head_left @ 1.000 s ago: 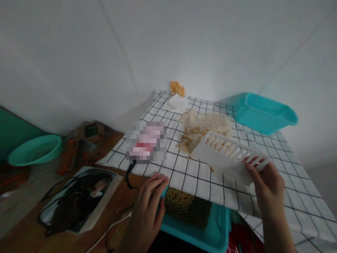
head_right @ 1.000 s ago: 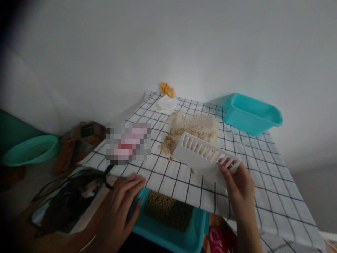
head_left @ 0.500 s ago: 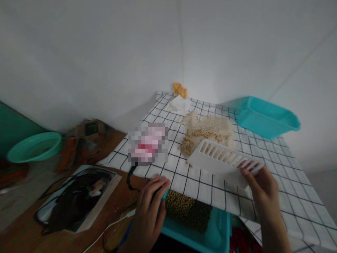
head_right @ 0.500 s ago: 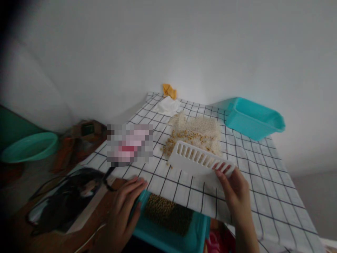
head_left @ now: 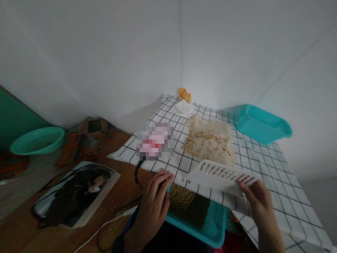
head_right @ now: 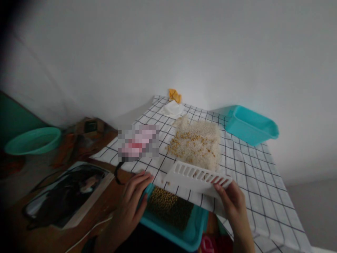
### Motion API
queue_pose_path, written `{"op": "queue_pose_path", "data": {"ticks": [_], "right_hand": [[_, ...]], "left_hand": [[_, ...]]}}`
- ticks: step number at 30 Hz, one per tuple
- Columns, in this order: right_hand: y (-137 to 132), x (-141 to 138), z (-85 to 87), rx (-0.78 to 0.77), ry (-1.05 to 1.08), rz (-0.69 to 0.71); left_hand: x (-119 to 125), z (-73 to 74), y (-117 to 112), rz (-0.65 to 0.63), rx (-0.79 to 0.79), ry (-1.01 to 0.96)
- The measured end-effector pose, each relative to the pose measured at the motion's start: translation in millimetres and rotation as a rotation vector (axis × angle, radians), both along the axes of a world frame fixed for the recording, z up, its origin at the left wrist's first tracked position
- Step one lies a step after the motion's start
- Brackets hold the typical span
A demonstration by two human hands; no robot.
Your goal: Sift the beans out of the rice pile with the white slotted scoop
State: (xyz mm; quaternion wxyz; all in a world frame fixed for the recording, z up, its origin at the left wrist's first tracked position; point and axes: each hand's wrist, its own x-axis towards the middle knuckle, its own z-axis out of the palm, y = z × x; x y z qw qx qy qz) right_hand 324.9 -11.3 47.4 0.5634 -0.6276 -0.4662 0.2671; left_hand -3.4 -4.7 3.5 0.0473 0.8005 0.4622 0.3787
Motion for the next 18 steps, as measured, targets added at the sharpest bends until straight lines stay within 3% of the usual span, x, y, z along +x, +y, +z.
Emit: {"op": "queue_pose_path", "data": {"ticks": [2, 8, 12, 18], "right_hand": [[-12, 5, -2.2, 0.023, 0.005, -0.048], [-47, 14, -1.6, 0.255, 0.113, -0.375], [-61, 11, 3.2, 0.261, 0.134, -0.430], [-64, 0, 2.0, 0.125, 0.075, -0.406]], "left_hand": [[1, -0.8, 0, 0.014, 0.009, 0.015], [6, -7.0, 0, 0.033, 0.021, 0.003], [5, -7.3, -1, 0.035, 0.011, 0.009], [4, -6.5, 2, 0.033, 0.029, 0.009]]}}
